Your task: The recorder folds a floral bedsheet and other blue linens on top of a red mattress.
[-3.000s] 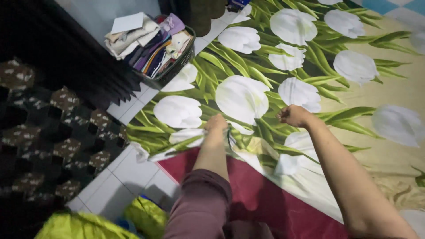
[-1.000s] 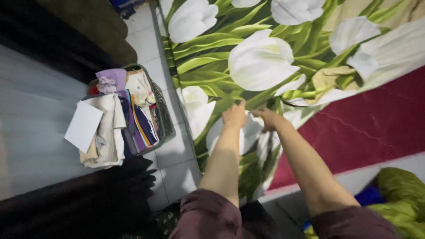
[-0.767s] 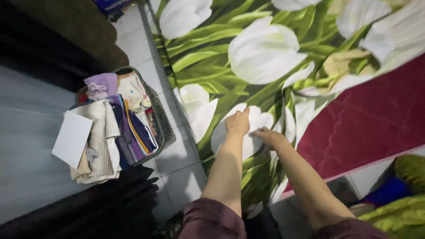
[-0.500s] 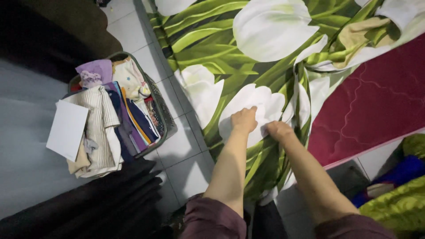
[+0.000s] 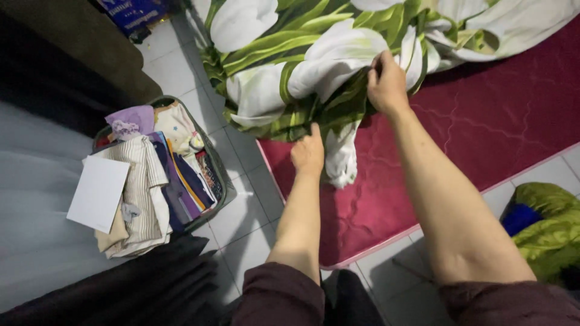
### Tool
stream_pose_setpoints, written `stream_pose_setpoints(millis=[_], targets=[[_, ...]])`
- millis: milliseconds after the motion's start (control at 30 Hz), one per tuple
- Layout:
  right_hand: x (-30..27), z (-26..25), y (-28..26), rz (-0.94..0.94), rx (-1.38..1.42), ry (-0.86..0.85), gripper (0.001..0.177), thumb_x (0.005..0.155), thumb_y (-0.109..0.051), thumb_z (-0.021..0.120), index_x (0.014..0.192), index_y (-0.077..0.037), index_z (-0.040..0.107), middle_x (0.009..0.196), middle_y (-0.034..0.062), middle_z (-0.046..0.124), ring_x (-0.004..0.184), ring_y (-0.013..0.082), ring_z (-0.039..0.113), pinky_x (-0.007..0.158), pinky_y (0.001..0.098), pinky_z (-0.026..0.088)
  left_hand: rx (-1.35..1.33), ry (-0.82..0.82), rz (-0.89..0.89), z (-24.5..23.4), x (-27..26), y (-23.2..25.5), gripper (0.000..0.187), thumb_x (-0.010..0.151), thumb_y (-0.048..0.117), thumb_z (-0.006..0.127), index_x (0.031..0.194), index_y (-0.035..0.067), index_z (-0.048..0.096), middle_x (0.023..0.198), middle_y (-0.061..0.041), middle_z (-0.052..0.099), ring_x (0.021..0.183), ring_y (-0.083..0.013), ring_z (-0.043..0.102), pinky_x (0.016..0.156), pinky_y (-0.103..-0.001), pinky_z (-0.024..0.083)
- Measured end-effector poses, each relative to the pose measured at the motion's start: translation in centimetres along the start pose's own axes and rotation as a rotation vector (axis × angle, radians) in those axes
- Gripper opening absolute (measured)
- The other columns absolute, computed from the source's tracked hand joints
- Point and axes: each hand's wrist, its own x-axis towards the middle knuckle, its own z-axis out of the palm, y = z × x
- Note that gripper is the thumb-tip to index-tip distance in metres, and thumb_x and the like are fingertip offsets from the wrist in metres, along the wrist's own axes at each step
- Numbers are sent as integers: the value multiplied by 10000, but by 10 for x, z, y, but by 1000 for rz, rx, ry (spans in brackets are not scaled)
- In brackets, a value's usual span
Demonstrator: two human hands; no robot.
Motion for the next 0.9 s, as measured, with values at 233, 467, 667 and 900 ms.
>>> stream_pose_setpoints(millis=[233,467,667,900], targets=[[-2,0,19,17,31,-59,131,942,-33,628,1052,-10,560,899,197,642,823,347,635,762,416,502,-29,234,-11,-101,45,19,855,916,88,580,1645,139,137,913,-156,737,675,-315,747,593,-467,607],[18,-27,64,75,348,-113,159,980,-77,583,840,-7,554,737,107,527,681,219,485,676,390,410,-297,35,-11,-71,122,22,714,873,58,571,1519,272,354,1021,-223,712,937,-407,699,824,-534,557],[57,-23,-7,-185,-135,-63,457,716,-144,740,1110,62,637,965,237,640,906,437,628,818,466,504,-379,348,334,-116,155,37,318,869,49,597,1171,130,658,1090,-218,710,1114,-411,640,1012,-523,490],[120,61,47,172,35,-18,475,822,-52,641,1293,-51,702,1195,220,715,1130,358,681,989,416,509,-428,526,842,-197,197,34,554,859,-22,547,1381,152,482,996,-205,702,1088,-405,648,1123,-520,472]])
